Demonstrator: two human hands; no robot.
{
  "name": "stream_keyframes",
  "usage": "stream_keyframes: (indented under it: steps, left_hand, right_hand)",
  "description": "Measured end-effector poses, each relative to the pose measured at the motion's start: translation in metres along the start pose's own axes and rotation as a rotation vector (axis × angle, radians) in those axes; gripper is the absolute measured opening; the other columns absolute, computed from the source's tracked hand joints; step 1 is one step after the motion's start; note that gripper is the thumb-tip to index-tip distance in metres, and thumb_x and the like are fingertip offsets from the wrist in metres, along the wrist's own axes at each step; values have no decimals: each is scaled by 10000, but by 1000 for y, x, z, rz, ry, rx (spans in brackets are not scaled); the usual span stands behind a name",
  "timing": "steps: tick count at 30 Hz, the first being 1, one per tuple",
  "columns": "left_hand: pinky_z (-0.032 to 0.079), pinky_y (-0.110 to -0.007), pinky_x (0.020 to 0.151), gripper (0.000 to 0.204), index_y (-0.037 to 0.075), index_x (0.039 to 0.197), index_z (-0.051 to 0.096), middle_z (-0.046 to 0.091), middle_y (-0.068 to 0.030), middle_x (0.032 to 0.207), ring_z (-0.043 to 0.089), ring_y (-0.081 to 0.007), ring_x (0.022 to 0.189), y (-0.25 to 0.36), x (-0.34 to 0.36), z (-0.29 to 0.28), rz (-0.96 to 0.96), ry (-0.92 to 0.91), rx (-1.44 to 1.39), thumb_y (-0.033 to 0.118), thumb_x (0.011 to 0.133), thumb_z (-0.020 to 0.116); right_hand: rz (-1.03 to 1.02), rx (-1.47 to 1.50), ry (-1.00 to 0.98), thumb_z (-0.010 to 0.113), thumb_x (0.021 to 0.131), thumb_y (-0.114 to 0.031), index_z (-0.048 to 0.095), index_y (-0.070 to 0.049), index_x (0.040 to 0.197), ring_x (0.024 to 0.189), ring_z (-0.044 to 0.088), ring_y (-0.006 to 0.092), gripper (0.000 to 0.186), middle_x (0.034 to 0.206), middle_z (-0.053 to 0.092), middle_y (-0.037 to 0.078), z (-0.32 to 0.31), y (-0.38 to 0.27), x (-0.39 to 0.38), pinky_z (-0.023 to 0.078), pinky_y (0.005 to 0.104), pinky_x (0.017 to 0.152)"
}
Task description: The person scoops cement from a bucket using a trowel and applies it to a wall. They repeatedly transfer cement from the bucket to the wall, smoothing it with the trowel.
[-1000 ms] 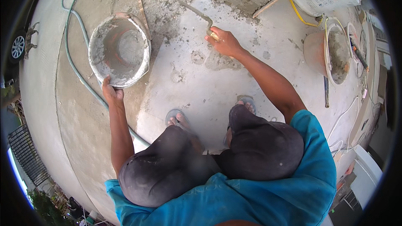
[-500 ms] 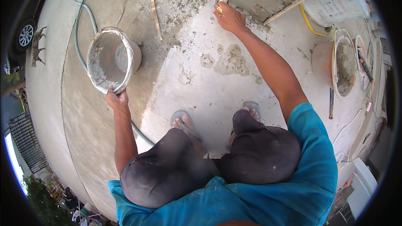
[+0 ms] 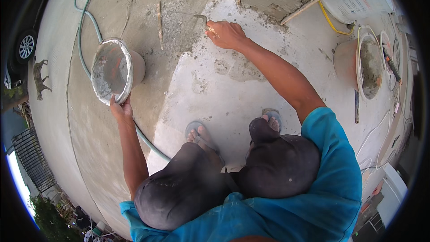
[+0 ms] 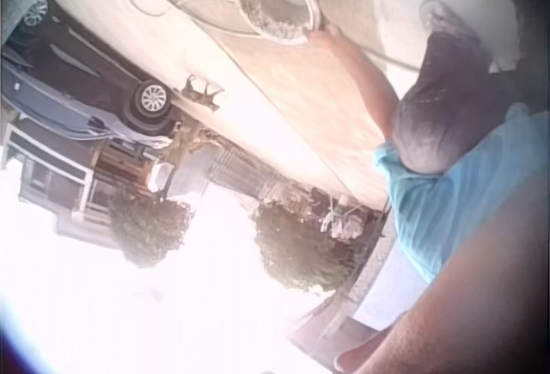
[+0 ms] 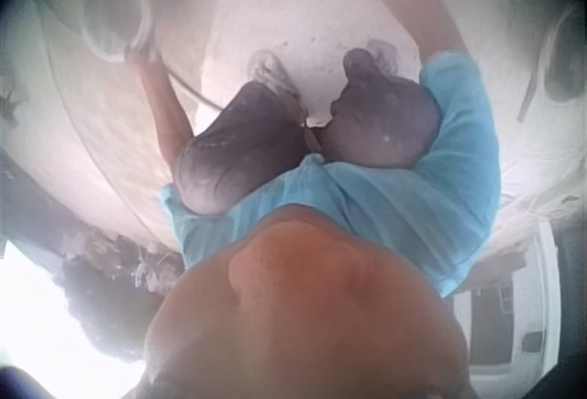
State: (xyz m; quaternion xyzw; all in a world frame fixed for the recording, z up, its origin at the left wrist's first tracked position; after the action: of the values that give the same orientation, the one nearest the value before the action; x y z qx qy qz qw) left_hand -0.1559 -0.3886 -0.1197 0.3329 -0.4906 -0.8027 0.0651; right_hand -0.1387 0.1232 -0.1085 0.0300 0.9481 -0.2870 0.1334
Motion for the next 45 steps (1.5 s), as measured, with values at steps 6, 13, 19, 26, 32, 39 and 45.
stream_keyframes:
  steps: [6, 13, 19, 26, 32, 39, 45]
  left_hand:
    - [437, -636, 1134, 639, -77, 1523, 256, 366, -285, 1528, 453, -468, 1376, -1, 8, 9, -39, -23, 94, 236, 1040, 533]
    - [273, -609, 1214, 752, 42, 1580, 279, 364, -185, 1583, 374, -362, 1467, 1, 4, -14, -36, 30, 110, 434, 999, 554]
    - [124, -557, 1247, 811, 119, 1613, 288, 321, -126, 1649, 275, -318, 1529, 15, 5, -26, 15, 49, 151, 593, 981, 473]
    - [207, -599, 1191, 851, 90, 1588, 322, 337, -132, 1645, 349, -352, 1481, 7, 13, -20, -21, 98, 107, 530, 933, 642]
    - [354, -473, 1155, 710, -15, 1505, 405, 438, -215, 1523, 454, -361, 1388, 12, -9, 11, 239, 228, 159, 397, 983, 653]
    - [211, -492, 1231, 656, 9, 1541, 354, 370, -213, 1580, 321, -368, 1479, 143, -225, 235, 1276, -274, 792, 303, 1020, 623]
    - [99, -561, 1233, 826, 25, 1599, 292, 214, -183, 1679, 168, -388, 1550, 148, -460, 472, 1872, -901, 690, 476, 989, 618]
  right_hand:
    - [183, -63, 237, 552, 1033, -317, 599, -81, 1247, 967, 710, 376, 323, 1037, 708, 193, -4, 78, 5, 560, 502, 816]
    - [-249, 319, 331, 648, 979, -325, 638, -49, 1180, 855, 722, 359, 342, 1011, 708, 160, 6, -38, -90, 569, 464, 720]
    - [-527, 517, 737, 697, 951, -291, 601, -36, 1082, 803, 641, 333, 302, 920, 627, 126, -59, -109, -138, 524, 435, 673]
    - [-83, 238, -72, 586, 979, -371, 581, -75, 1187, 925, 696, 440, 361, 906, 709, 223, 54, -49, -145, 523, 532, 759]
    - [-108, 453, 232, 695, 913, -390, 606, -91, 1193, 861, 709, 355, 420, 988, 728, 191, -11, -60, -160, 533, 451, 725]
    - [173, 303, 110, 706, 902, -518, 681, -91, 967, 850, 690, 367, 433, 877, 712, 158, 44, 40, -213, 517, 468, 774]
    - [495, 256, 17, 731, 894, -493, 631, -143, 1045, 847, 695, 372, 394, 885, 708, 152, 38, 85, -304, 520, 477, 762]
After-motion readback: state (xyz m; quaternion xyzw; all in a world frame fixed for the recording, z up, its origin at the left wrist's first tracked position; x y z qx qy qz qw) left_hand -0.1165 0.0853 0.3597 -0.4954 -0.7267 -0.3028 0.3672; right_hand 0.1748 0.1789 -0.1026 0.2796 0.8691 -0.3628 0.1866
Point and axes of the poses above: each hand's wrist, its own x-axis towards the middle knuckle, its own z-axis out of the palm, y = z × x, the point moved 8 cm from there along x, towards the middle knuckle
